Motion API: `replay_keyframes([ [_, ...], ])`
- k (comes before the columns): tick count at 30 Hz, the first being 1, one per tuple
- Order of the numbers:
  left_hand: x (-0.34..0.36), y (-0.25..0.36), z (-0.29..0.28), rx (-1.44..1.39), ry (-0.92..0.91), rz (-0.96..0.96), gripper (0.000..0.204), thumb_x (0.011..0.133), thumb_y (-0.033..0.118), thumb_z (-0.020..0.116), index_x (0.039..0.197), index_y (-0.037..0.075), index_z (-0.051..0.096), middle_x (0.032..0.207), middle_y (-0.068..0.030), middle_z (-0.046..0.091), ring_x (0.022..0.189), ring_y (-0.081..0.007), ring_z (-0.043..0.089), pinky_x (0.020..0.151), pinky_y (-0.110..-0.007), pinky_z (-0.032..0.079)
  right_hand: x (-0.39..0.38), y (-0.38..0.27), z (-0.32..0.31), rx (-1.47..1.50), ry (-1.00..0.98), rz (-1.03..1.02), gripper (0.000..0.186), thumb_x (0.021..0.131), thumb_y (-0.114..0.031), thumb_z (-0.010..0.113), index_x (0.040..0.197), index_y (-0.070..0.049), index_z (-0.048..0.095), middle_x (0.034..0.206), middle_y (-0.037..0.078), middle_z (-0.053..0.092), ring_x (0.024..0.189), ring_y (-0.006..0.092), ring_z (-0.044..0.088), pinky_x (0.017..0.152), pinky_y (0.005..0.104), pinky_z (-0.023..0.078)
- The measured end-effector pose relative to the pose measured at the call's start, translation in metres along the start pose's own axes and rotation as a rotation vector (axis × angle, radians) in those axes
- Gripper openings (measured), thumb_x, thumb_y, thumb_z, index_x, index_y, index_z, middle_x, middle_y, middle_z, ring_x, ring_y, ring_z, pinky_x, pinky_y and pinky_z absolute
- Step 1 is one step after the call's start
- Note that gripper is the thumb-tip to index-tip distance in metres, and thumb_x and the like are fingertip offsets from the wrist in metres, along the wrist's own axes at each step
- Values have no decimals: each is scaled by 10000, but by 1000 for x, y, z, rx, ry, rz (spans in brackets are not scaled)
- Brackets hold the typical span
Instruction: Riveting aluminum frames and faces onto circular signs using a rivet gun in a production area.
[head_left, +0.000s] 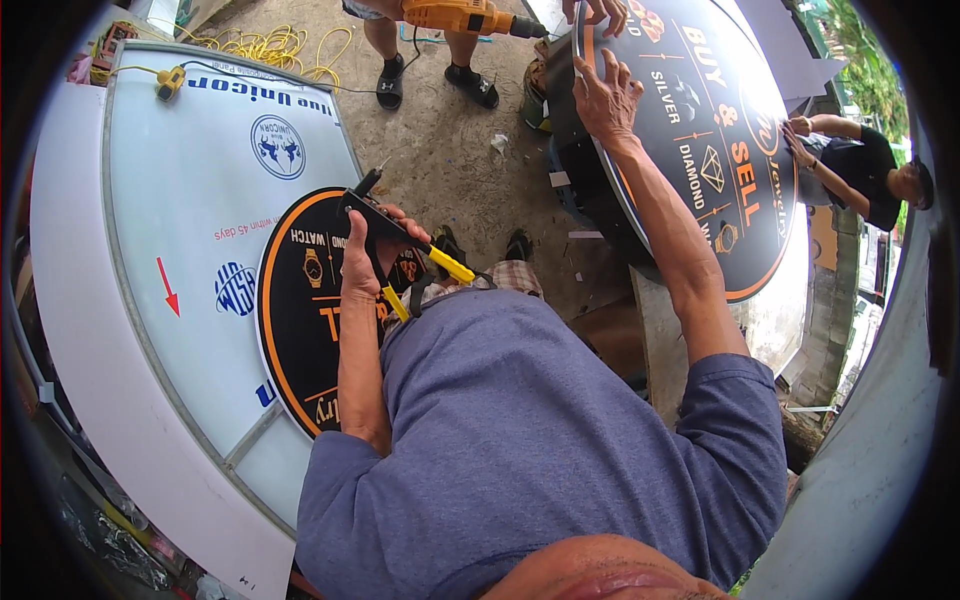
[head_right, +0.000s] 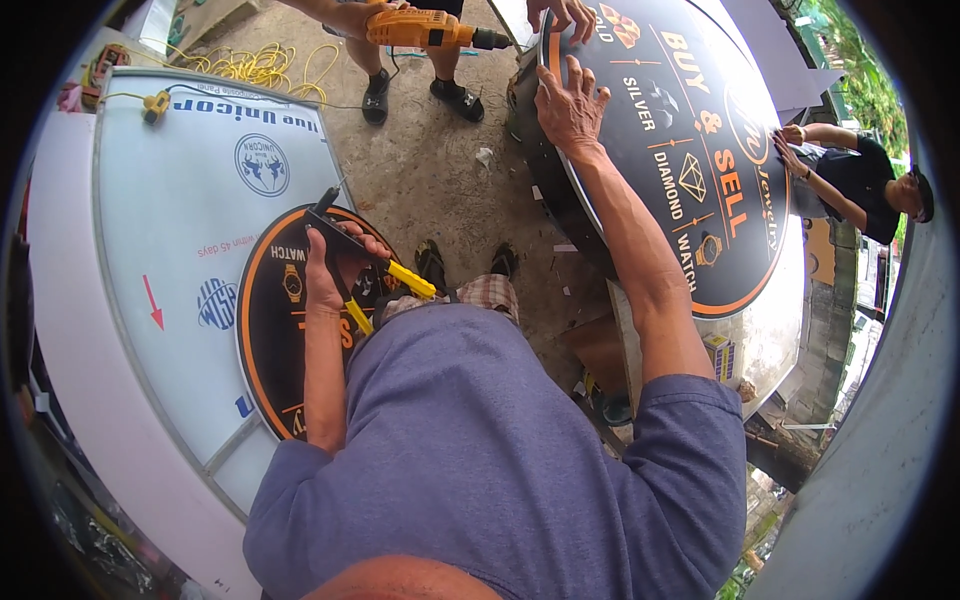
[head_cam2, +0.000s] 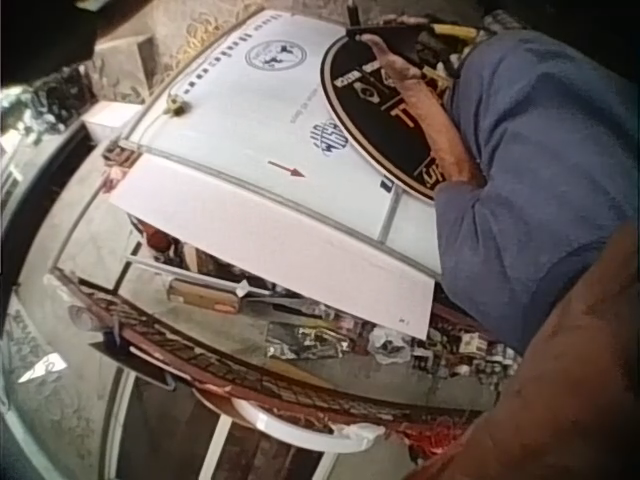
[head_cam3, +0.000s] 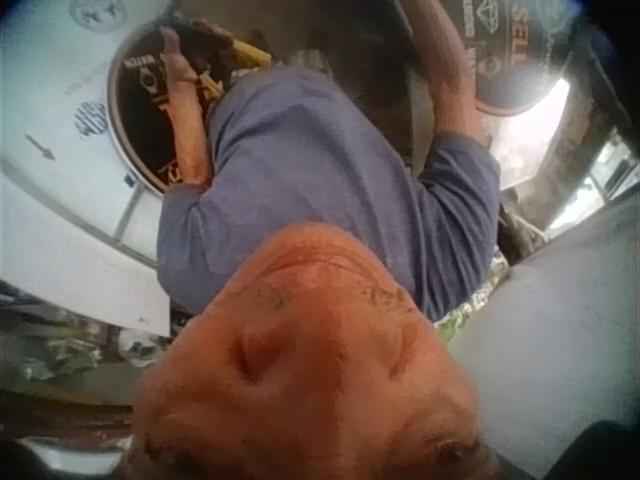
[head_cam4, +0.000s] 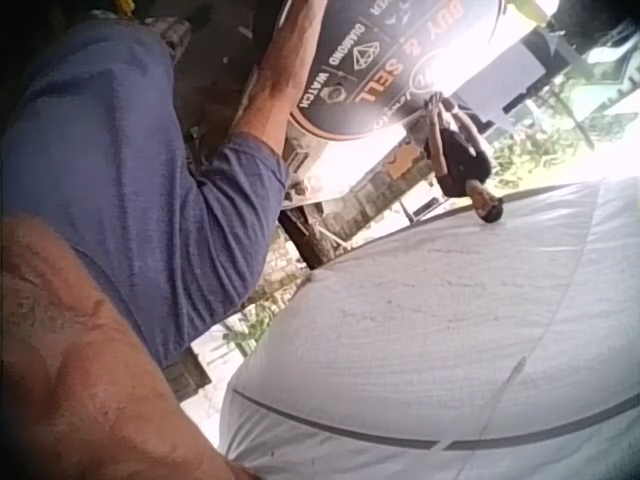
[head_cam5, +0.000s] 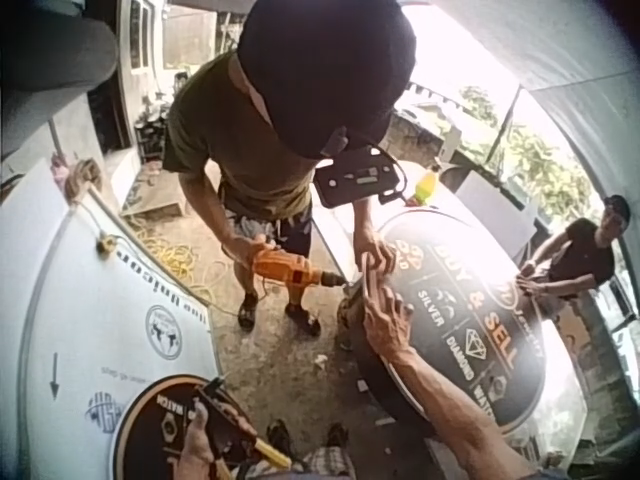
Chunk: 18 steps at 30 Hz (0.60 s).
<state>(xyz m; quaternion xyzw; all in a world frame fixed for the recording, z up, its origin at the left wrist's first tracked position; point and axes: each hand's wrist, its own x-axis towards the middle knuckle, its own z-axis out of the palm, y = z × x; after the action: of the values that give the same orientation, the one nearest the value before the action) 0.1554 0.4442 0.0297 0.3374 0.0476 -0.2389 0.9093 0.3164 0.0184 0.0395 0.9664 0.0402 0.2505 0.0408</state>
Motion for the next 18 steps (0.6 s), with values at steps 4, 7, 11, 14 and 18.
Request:
replay_keyframes([
  [4, 0, 0, 0, 1, -3, 6, 729, 937, 718, 526, 1103, 20, 658, 916, -174, 704, 942, -368, 701, 933, -530, 531, 1, -1, -2, -1, -5, 0, 393, 922, -323, 655, 1313, -318, 618, 1492, 153, 440, 1348, 349, 427, 990, 636, 337],
  [7, 0, -1, 0, -1, -6, 14, 724, 942, 713, 522, 1103, 21, 659, 914, -175, 706, 934, -369, 706, 928, -528, 537, 1, -1, -3, -9, -29, 5, 403, 927, -319, 647, 1328, -320, 605, 1502, 160, 427, 1357, 357, 418, 994, 639, 334],
  [11, 0, -2, 0, -7, -14, 22, 718, 945, 708, 519, 1101, 21, 660, 911, -177, 707, 922, -373, 713, 917, -525, 547, 2, -3, -5, -46, -45, -7, 411, 932, -320, 638, 1342, -321, 595, 1503, 166, 420, 1360, 364, 413, 999, 641, 332],
  [14, -1, -2, 2, -7, -5, 22, 720, 944, 709, 521, 1098, 20, 660, 907, -177, 707, 923, -374, 714, 917, -527, 547, 2, -3, -5, -59, -50, 1, 409, 937, -326, 629, 1345, -318, 597, 1497, 168, 424, 1359, 364, 414, 1000, 641, 333],
  [18, -3, -3, 0, -12, 2, 32, 723, 943, 711, 520, 1095, 19, 659, 906, -177, 707, 926, -377, 715, 918, -526, 547, 2, -3, -5, -68, -52, -10, 410, 942, -330, 621, 1351, -311, 600, 1492, 171, 428, 1357, 365, 418, 997, 640, 339],
])
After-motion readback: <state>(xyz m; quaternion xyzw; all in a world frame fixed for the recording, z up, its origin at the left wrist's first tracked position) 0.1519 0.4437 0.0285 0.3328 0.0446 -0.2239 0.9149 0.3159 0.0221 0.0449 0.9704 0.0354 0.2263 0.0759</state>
